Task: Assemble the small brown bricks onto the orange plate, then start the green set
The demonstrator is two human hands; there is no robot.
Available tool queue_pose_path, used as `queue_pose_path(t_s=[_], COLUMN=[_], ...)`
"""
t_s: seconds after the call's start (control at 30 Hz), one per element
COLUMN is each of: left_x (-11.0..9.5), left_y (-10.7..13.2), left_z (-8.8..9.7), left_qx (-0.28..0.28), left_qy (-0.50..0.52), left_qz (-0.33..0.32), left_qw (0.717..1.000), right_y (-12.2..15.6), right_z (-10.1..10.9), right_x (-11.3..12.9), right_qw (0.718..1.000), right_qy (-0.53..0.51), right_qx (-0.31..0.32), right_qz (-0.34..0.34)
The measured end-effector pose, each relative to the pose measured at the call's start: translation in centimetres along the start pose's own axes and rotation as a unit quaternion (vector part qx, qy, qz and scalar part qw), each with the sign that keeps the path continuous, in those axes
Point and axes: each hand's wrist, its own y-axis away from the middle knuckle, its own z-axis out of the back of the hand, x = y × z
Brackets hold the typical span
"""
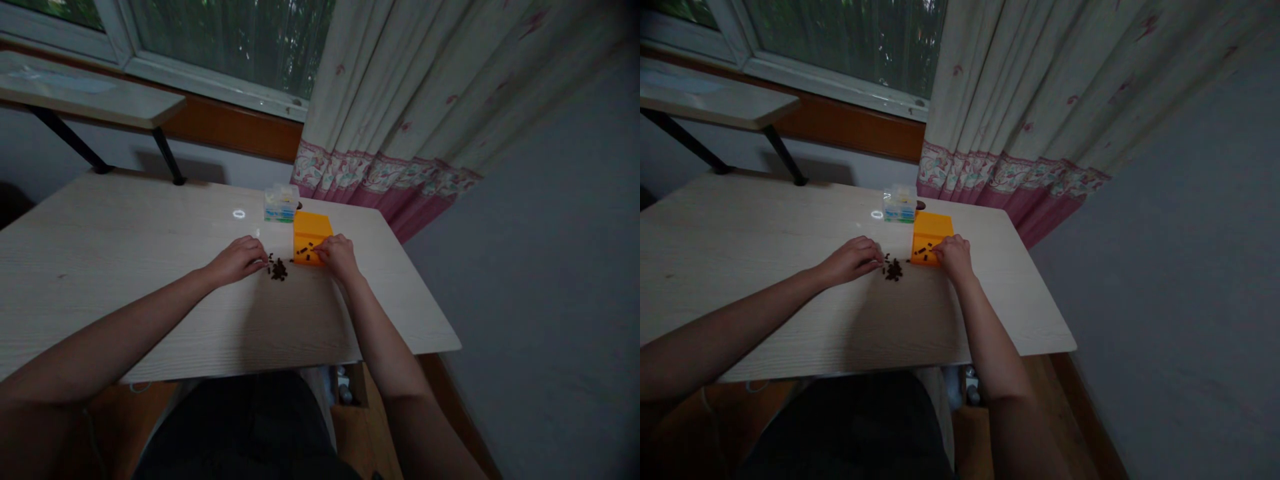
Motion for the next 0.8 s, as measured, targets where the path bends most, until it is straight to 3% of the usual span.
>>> queue_pose_path(t_s=[0.5,0.8], left_x=[-0.3,-0.2], left_y=[-0.1,-0.2], left_z=[-0.1,0.1], left_qx=[-0.005,-0.039], left_qy=[0.008,0.009], left_qz=[0.001,0.020], left_qw=[1.000,0.999], right_y=[0.2,0.5], right_z=[0.6,1.8], right_x=[0.0,1.5], right_qw=[0.999,0.997], right_qy=[-0.003,-0.042], right_qx=[0.030,-0.054], right_qz=[0.013,0.017])
